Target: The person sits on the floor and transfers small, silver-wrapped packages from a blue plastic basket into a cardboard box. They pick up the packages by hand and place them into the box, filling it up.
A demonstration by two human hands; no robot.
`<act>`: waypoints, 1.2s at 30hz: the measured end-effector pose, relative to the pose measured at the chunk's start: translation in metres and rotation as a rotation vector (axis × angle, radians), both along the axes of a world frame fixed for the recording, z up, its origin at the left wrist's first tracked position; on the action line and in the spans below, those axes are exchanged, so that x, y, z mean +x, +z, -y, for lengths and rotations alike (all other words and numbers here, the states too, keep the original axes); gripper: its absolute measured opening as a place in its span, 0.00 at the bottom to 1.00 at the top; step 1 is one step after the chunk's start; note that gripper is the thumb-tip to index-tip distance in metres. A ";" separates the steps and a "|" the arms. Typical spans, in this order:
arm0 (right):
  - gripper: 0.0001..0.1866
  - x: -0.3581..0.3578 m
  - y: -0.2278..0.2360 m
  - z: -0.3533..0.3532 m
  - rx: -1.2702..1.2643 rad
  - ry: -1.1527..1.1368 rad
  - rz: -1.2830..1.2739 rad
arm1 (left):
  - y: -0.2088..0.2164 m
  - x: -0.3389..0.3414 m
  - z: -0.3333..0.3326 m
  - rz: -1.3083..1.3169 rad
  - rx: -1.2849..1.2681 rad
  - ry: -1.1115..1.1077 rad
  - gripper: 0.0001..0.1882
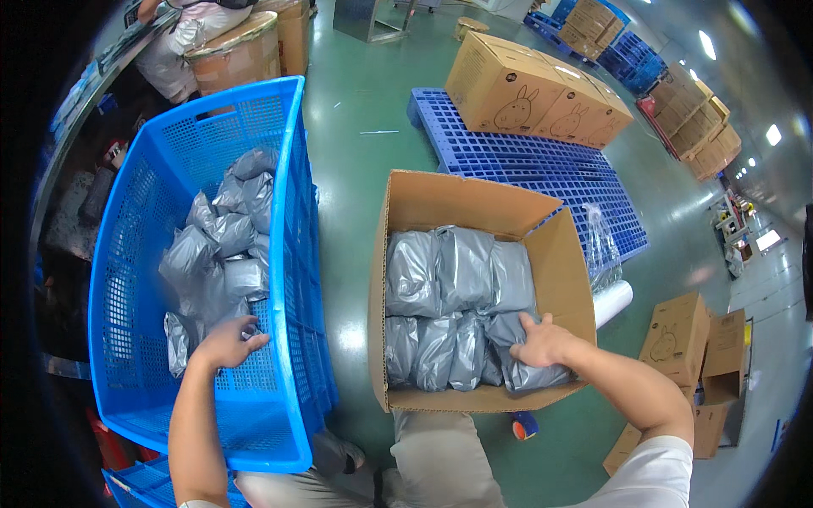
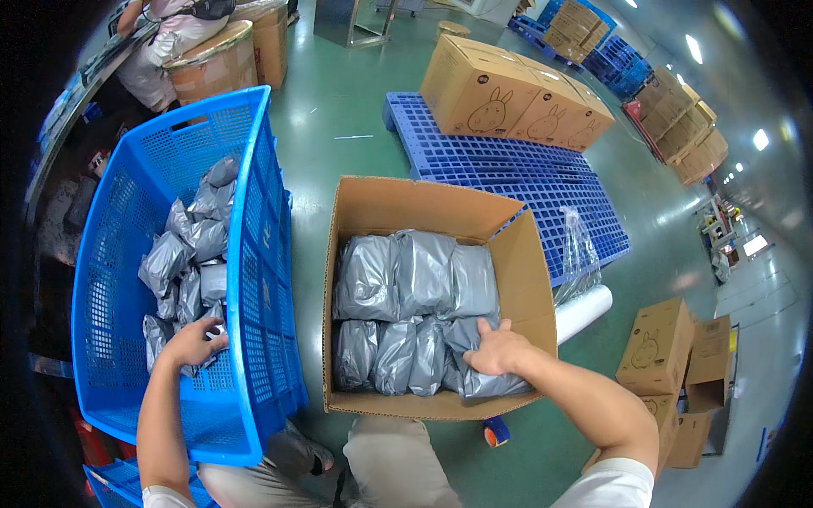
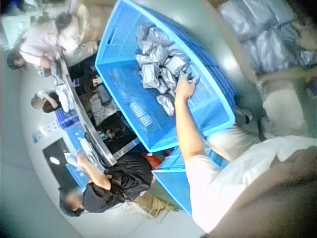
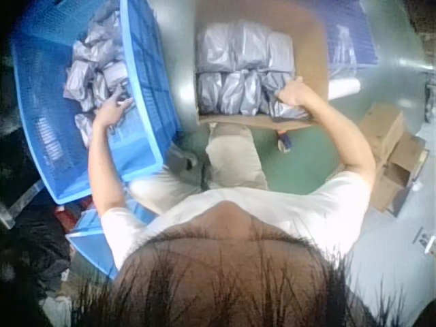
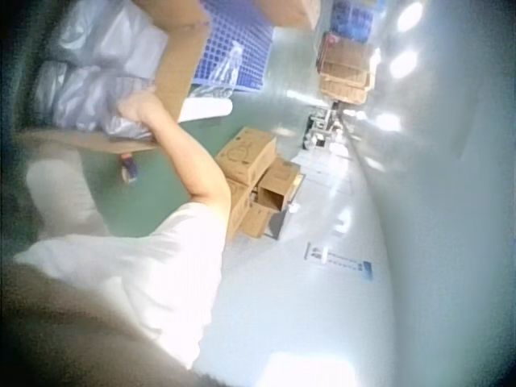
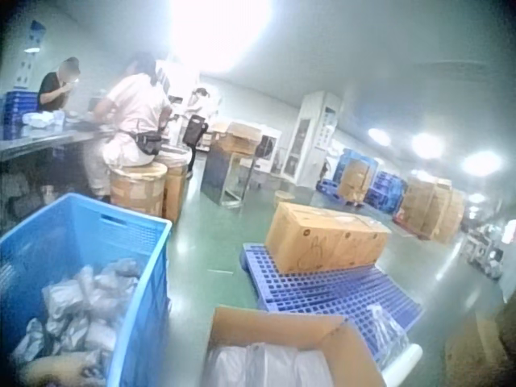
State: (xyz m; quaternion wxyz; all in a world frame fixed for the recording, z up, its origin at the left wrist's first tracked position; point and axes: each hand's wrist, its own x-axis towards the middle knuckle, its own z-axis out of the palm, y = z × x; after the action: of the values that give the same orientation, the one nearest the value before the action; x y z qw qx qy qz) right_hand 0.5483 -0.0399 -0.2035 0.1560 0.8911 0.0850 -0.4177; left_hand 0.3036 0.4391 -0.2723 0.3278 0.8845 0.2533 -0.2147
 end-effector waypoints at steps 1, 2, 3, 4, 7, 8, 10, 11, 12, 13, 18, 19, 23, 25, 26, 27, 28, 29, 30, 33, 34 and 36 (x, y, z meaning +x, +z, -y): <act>0.50 -0.011 0.007 -0.007 0.058 -0.029 0.060 | -0.013 -0.012 -0.013 0.003 0.049 -0.039 0.36; 0.51 -0.019 -0.002 -0.005 0.016 0.025 0.115 | -0.016 -0.010 -0.013 0.004 0.035 -0.021 0.36; 0.51 -0.029 -0.019 0.003 -0.029 0.078 0.171 | -0.019 -0.005 -0.013 0.007 0.017 -0.004 0.36; 0.52 -0.035 -0.036 0.013 -0.077 0.129 0.231 | -0.022 0.001 -0.012 0.015 -0.001 0.010 0.36; 0.55 -0.021 -0.049 0.013 -0.188 0.170 0.022 | -0.027 0.008 -0.006 0.093 -0.001 -0.010 0.35; 0.56 -0.013 -0.046 0.009 -0.213 0.171 -0.061 | -0.025 0.010 -0.005 0.120 -0.001 -0.016 0.34; 0.51 -0.003 -0.060 0.006 -0.375 0.474 -0.211 | -0.021 0.009 -0.002 0.073 0.041 -0.053 0.34; 0.47 -0.007 -0.067 -0.001 -0.465 0.630 -0.289 | -0.019 0.006 -0.004 0.054 0.034 -0.050 0.35; 0.44 -0.013 -0.075 -0.008 -0.555 0.784 -0.363 | -0.017 0.000 -0.010 0.039 0.028 -0.048 0.35; 0.40 -0.018 -0.092 -0.003 -0.566 0.782 -0.364 | -0.027 0.000 -0.016 0.009 0.032 -0.022 0.35; 0.46 -0.015 -0.113 0.027 -0.467 0.675 -0.154 | -0.084 -0.009 -0.071 -0.100 0.123 -0.036 0.35; 0.45 -0.016 -0.088 0.008 -0.362 0.612 -0.124 | -0.102 -0.022 -0.091 -0.173 0.227 -0.041 0.33; 0.38 -0.022 -0.002 -0.037 0.081 0.315 0.152 | -0.111 -0.031 -0.130 -0.476 0.370 0.044 0.25; 0.31 -0.036 0.024 -0.053 0.387 0.178 0.153 | -0.146 -0.047 -0.150 -0.511 0.313 0.114 0.22; 0.28 -0.039 0.031 -0.056 0.534 0.094 0.156 | -0.158 -0.042 -0.152 -0.537 0.276 0.135 0.21; 0.25 -0.041 0.033 -0.053 0.613 0.087 0.164 | -0.170 -0.030 -0.160 -0.707 0.144 0.074 0.20; 0.23 -0.045 0.031 -0.048 0.694 0.075 0.172 | -0.182 -0.033 -0.161 -0.656 0.224 0.117 0.20; 0.20 -0.045 0.031 -0.039 0.757 0.042 0.204 | -0.200 -0.022 -0.152 -0.588 0.297 0.130 0.20; 0.19 -0.041 0.028 -0.035 0.756 0.036 0.219 | -0.218 -0.012 -0.143 -0.516 0.366 0.141 0.21; 0.18 -0.042 0.036 -0.030 0.623 -0.089 0.285 | -0.260 0.008 -0.129 -0.415 0.461 0.106 0.20; 0.18 -0.033 0.030 -0.036 0.666 -0.104 0.250 | -0.309 -0.055 -0.166 -0.298 0.496 0.154 0.26; 0.17 -0.024 0.032 -0.024 0.641 -0.165 0.315 | -0.347 -0.054 -0.159 -0.305 0.554 0.063 0.42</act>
State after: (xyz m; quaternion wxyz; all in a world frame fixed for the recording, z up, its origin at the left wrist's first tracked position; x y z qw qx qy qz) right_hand 0.5238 -0.0156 -0.1715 -0.1545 0.9519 0.1143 -0.2388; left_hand 0.2494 0.5981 -0.6196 0.0392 0.8894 0.3755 -0.2578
